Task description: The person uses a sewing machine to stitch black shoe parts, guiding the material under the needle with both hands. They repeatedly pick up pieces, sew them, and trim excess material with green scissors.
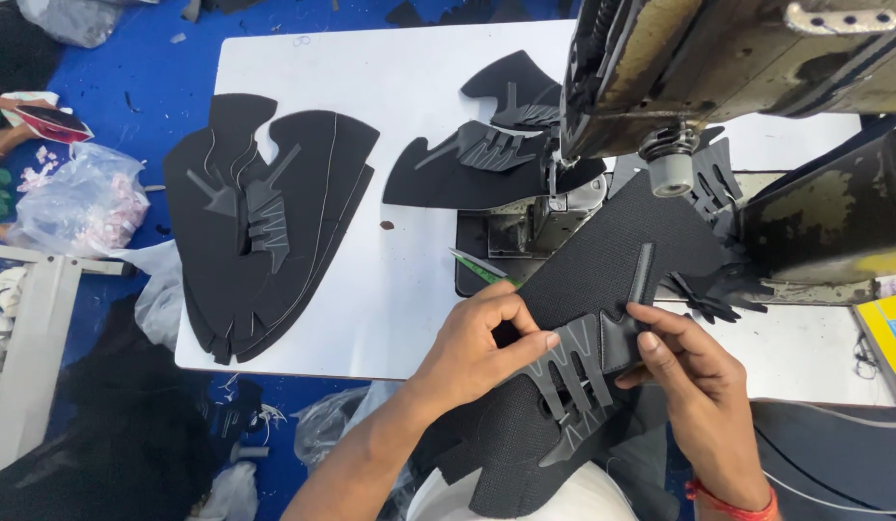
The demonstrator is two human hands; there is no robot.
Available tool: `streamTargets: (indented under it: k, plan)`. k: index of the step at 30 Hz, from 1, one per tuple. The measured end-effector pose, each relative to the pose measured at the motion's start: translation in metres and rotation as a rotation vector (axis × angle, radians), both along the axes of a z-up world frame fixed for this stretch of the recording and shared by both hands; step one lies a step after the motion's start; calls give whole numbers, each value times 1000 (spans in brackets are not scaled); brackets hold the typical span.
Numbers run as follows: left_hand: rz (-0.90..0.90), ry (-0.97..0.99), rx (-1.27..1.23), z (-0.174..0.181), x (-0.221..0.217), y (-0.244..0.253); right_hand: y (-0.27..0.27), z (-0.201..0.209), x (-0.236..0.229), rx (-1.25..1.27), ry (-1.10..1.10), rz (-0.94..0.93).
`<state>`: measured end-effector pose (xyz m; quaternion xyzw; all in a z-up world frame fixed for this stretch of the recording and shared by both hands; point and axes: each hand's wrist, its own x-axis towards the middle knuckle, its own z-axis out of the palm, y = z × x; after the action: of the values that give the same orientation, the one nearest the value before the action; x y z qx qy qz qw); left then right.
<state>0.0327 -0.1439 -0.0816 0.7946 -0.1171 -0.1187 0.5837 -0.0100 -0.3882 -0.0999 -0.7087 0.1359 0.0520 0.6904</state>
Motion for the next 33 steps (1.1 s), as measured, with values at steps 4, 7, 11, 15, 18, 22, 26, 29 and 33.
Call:
streamTargets:
  k: [4,7,11,15,18,22,26,29,33]
  plan:
    - [11,17,9,1,-1,-1,0,-1,-1,5,5,0]
    - [13,12,37,1,0,-1,1,0,-1,12,-12,2]
    - [10,8,34,1,-1,-1,3,5,-3,8,4,-3]
    - [10,-21,28,1,-1,0,-11,-27,-13,42,12,36]
    - [10,-36,16,2,-1,-1,9,1,-11,70,-36,96]
    - [12,10,36,3,-1,-3,21,10,-10,69,-46,73]
    - [15,-8,45,4,-2,-3,22,-2,-15,-17,-71,7]
    - [20,-26,45,5,-2,-3,13,-26,-22,-56,-103,-3]
    - [11,-43,62,5,-2,-3,16,-19,-21,-101,-59,-1]
